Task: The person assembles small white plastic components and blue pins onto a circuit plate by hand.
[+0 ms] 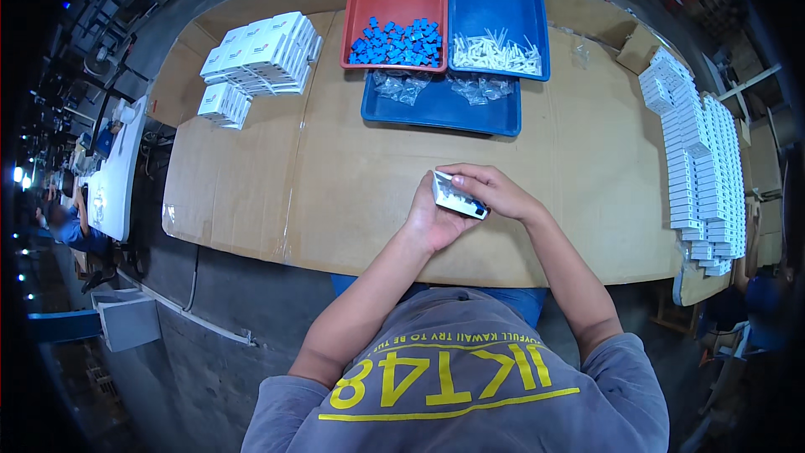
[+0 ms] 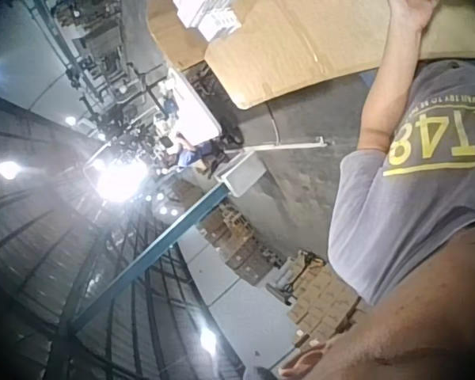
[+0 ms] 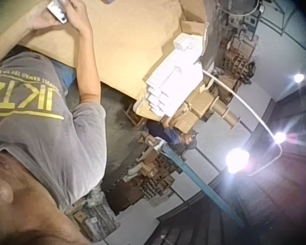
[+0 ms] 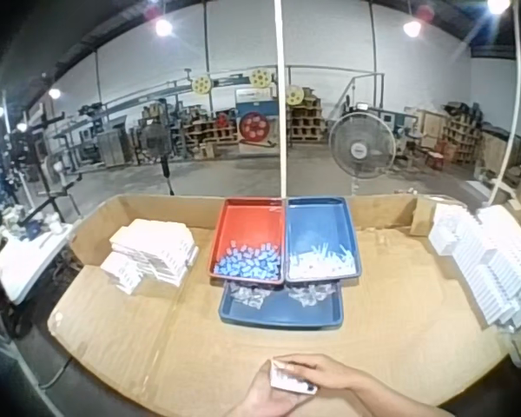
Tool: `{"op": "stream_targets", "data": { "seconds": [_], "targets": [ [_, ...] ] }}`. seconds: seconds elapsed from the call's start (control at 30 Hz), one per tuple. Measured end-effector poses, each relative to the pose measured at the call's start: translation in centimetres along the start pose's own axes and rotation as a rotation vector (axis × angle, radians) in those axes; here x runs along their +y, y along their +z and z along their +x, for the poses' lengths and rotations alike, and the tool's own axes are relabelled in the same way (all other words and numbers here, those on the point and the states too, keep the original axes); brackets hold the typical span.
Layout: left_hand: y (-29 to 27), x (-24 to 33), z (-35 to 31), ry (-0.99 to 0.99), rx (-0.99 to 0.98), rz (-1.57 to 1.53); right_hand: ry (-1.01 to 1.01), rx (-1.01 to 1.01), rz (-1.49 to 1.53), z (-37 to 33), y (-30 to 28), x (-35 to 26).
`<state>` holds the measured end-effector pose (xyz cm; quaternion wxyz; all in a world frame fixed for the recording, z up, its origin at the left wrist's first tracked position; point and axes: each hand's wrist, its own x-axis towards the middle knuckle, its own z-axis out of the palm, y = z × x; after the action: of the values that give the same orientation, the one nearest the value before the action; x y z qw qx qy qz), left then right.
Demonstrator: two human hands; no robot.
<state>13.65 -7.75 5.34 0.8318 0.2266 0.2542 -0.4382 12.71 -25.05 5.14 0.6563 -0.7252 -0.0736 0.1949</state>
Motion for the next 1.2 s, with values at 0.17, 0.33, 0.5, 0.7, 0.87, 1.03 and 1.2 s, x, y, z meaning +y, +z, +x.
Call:
{"op": "stream_targets", "data": {
  "seconds": [0.17,0.33,0.5,0.7,0.87,1.03,1.2],
  "targets": [
    [-0.3,0.6,-0.9,0.063,-0.045,0.054,-0.137,0.033,-0.196,-1.0,1.6,-0.7],
    [1.0,-1.0,-2.4,0.19,0.024,0.159,-0.403,0.085,-0.562,-3.1,2.1,-3.1],
    [2.0,-1.6,-5.1,0.312,-0.041,0.247,-0.494,0.083,-0.641,-4.4,2.6,-5.5],
    [3.0,-2.4,-7.4,0.356,-0.11,0.279,-0.61,0.097,-0.721,-6.0,3.2,-7.3],
    [3.0,-2.8,-8.9,0.336,-0.182,0.358,-0.663,0.107,-0.764,-7.1,3.8,-8.4],
    [3.0,-2.8,-9.5,0.362,-0.25,0.413,-0.685,0.098,-0.785,-7.5,4.1,-9.0],
    [3.2,-2.5,-10.3,0.356,-0.285,0.487,-0.695,0.102,-0.774,-7.6,4.4,-9.1]
  ]
}}
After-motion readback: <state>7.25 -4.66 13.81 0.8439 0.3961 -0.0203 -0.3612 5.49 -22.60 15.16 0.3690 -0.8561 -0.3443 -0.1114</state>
